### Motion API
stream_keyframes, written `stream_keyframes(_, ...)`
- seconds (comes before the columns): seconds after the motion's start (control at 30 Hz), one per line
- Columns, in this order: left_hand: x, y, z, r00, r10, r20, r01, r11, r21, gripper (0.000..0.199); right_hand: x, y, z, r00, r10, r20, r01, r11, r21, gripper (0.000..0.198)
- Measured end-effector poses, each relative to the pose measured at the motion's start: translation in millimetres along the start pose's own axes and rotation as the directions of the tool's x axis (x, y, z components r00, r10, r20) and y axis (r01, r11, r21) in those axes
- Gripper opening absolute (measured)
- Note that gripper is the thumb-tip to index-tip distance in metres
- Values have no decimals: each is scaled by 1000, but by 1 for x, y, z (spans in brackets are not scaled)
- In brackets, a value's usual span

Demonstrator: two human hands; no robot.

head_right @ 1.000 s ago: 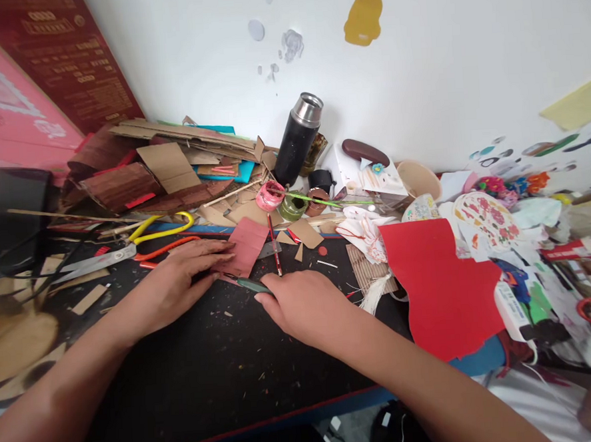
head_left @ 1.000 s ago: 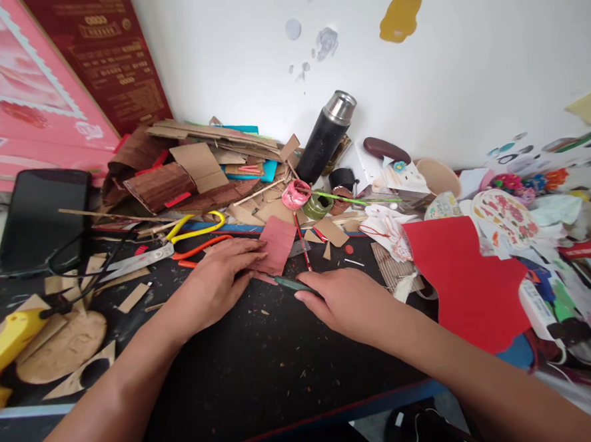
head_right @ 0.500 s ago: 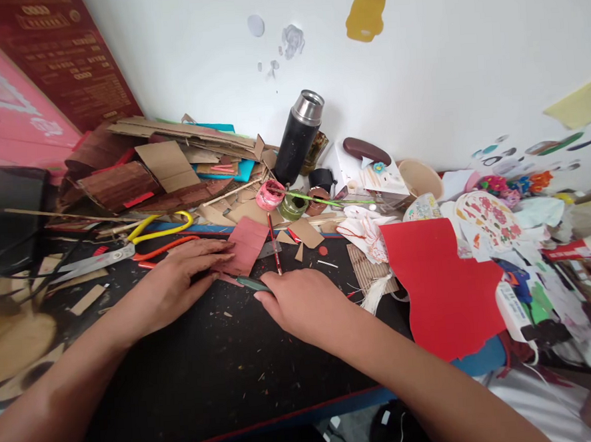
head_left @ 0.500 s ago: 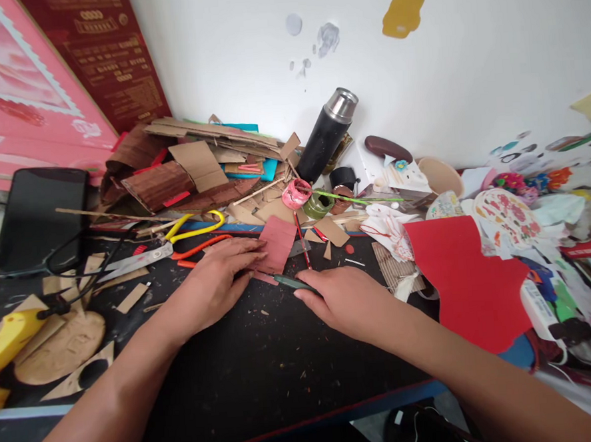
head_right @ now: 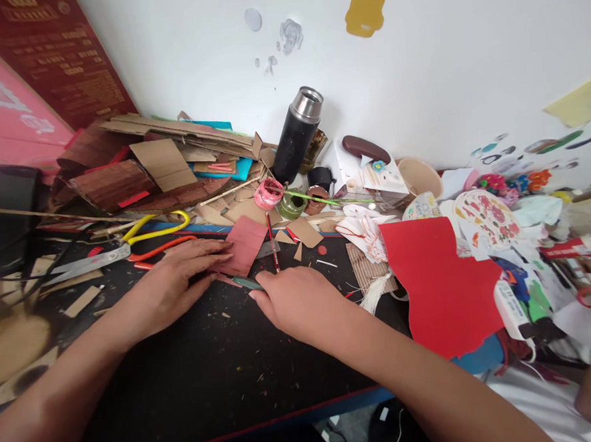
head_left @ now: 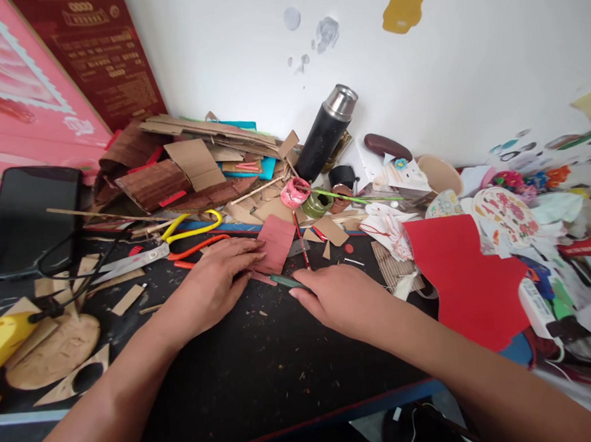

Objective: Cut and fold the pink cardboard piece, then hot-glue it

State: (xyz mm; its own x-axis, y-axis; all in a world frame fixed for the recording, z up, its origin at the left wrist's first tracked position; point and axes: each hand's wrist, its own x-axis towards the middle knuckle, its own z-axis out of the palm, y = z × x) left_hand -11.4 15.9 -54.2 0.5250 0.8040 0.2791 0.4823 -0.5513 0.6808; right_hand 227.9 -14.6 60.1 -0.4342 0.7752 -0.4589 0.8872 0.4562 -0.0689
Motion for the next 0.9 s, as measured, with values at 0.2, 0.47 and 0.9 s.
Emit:
stream_keyframes(0.2, 0, 0, 0, 1000, 14, -2, -14, 1000, -5, 36, 5, -5, -3, 1000, 6, 6, -6, 1000, -17, 29)
stream_keyframes(0.47, 0, 0, 1, 999, 38, -3, -37, 999, 30, 36, 4, -12, -10, 1000, -3, 24, 6, 994, -107, 31)
stream_keyframes(0.9, -1, -4, 2, 998, 59, 2, -59, 997, 55, 34, -4, -13, -16, 995, 24, 98, -11, 991, -137, 31)
